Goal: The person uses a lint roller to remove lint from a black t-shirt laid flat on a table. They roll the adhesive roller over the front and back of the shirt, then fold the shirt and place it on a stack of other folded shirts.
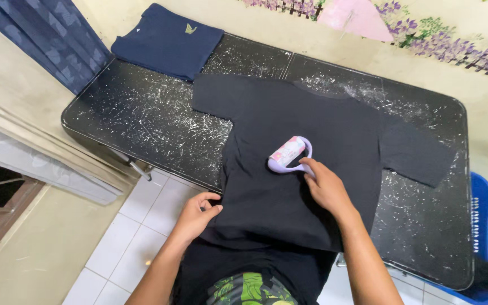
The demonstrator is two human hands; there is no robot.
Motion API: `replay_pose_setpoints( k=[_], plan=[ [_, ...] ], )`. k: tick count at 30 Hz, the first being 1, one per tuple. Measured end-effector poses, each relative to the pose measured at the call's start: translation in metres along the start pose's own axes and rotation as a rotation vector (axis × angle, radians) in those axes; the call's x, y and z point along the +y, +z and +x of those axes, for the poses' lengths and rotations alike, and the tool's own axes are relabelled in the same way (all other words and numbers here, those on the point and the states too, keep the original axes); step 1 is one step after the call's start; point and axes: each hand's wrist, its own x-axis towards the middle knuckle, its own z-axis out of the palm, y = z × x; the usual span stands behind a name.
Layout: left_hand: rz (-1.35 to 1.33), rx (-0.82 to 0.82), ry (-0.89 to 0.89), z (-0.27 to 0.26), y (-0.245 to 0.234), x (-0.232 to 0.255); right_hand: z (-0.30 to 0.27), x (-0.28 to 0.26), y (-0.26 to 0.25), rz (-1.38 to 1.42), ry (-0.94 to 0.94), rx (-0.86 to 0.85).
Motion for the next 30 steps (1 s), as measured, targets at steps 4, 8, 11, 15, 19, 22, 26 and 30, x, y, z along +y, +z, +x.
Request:
replay_pose_setpoints(
  k=[4,8,11,15,19,22,26,30],
  plan=[
    [0.611,0.066,-0.031,-0.006,-0.047,0.008,-0.002,0.0,0.012,-0.021,-0.014,0.097],
    [0.886,0.016,-0.043,-0.003,-0.075,0.043,-0.009,-0.003,0.026,-0.084,0.146,0.177],
    [0.843,0.0,0.229,0.026,-0.076,0.077,-0.007,-0.001,0.032,-0.037,0.247,0.368],
    [0.622,-0.045,0.573,0.109,-0.042,0.109,0.007,0.019,0.019,-0.2,0.392,0.416],
    [0.568,-0.045,0.725,0.205,0.01,0.13,0.039,0.051,-0.012,-0.292,0.352,0.48],
    [0.527,0.019,0.771,0.264,0.046,0.137,0.062,0.078,-0.032,-0.275,0.305,0.547],
    [0.613,0.006,0.676,0.323,0.084,0.143,0.096,0.11,-0.05,-0.34,0.237,0.559],
    [0.697,0.022,0.634,0.361,0.109,0.149,0.129,0.132,-0.059,-0.378,0.205,0.526]
  ],
)
